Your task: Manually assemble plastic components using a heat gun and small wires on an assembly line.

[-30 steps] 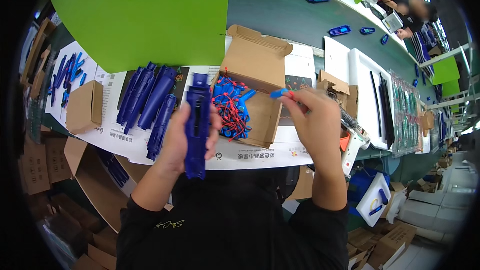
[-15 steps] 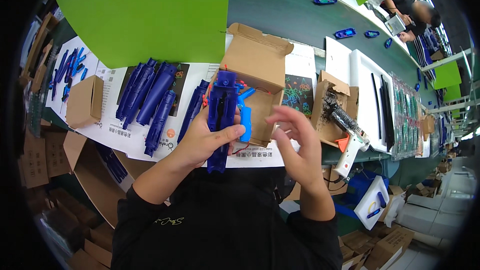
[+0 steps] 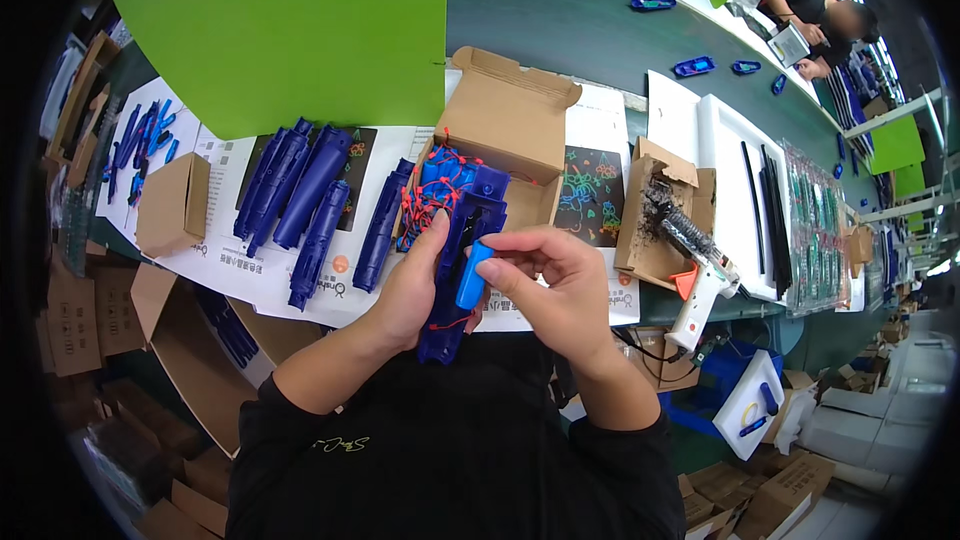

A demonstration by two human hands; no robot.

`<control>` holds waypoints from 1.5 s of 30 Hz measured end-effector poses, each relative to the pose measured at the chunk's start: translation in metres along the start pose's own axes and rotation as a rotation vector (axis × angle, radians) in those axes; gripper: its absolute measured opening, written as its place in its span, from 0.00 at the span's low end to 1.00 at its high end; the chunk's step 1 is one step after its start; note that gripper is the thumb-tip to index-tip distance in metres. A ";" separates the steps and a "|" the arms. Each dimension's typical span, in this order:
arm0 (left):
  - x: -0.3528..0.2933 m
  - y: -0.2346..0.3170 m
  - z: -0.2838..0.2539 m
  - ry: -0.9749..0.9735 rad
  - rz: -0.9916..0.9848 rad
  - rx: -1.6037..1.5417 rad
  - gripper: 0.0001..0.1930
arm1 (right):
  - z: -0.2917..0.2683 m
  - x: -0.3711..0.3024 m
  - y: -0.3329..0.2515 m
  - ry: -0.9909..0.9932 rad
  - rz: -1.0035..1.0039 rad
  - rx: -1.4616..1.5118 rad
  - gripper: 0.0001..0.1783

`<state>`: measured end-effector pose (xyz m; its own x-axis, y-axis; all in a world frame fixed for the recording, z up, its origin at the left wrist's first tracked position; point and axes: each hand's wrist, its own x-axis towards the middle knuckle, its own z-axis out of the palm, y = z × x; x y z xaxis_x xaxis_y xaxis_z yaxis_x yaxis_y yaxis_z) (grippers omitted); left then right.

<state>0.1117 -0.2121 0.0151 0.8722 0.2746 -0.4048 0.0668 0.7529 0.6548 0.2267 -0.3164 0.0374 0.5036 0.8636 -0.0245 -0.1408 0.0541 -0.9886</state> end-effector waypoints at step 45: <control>-0.048 0.042 -0.047 0.341 0.846 0.805 0.23 | -0.048 0.169 -0.056 0.254 -0.191 0.245 0.18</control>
<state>0.0499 -0.1653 0.0321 0.6222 0.7333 0.2741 -0.0742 -0.2934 0.9531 0.3605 -0.1973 0.0818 0.7304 0.6771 0.0899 -0.2079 0.3457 -0.9150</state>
